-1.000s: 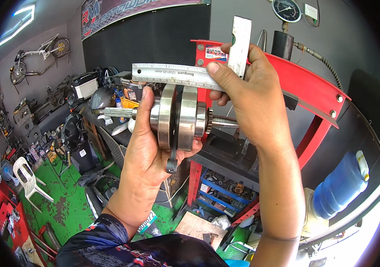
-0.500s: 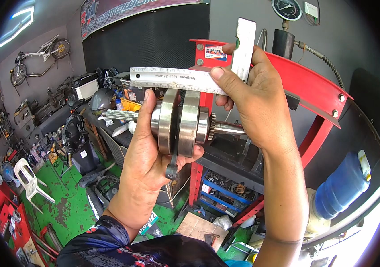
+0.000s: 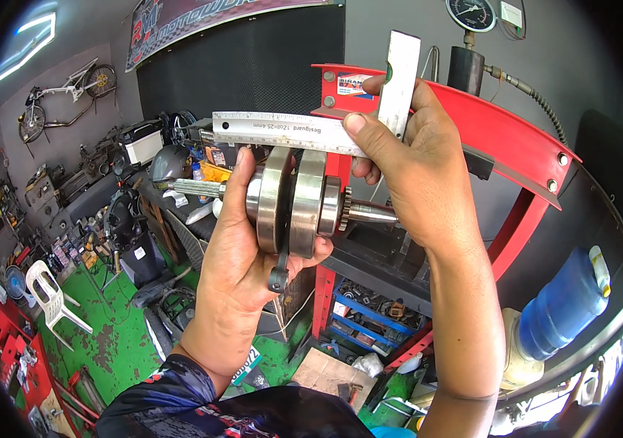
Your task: The person measures a cylindrical mechanical component with a caliper and a ruler, then places it on a hydraulic press. They repeatedly measure the part and adjust its position on the press, using the press handle to apply pressure.
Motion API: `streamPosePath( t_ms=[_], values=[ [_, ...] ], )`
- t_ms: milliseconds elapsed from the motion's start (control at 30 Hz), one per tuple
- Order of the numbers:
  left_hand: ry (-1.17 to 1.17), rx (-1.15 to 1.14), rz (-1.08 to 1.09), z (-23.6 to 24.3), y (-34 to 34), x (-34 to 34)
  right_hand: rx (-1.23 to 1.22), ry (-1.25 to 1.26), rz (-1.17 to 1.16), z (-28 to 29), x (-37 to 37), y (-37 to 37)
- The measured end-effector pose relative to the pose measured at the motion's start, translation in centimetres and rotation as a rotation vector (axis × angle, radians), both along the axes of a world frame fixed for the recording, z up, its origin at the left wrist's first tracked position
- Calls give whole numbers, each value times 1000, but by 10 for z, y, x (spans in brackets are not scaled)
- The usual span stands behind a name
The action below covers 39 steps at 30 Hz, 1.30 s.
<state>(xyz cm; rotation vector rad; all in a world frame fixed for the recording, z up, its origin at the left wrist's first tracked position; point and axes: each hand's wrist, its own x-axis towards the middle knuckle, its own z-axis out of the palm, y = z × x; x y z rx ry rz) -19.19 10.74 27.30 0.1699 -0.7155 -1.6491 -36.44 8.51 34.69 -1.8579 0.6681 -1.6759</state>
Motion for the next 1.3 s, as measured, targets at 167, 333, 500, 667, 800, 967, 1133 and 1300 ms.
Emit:
streamPosePath(
  t_ms=[167, 333, 500, 667, 800, 967, 1133, 1300],
  values=[
    [-12, 29, 44, 2, 1, -2, 5, 13, 1, -2, -1, -4],
    [14, 0, 21, 0, -3, 0, 5, 36, 10, 2, -1, -5],
    [9, 10, 31, 3, -2, 0, 13, 92, -1, 6, -2, -7],
    [-24, 2, 51, 6, -2, 0, 8, 92, 20, 8, -3, -9],
    [-15, -47, 0, 4, -7, 1, 4, 94, 23, 10, -5, -7],
    [-9, -15, 21, 4, -9, 3, 9, 94, 40, 8, -3, -12],
    [-38, 17, 70, 6, -9, -2, 16, 99, 33, 8, -6, -16],
    [-35, 26, 72, 2, -13, 3, 2, 112, 38, 6, -3, -22]
  ],
)
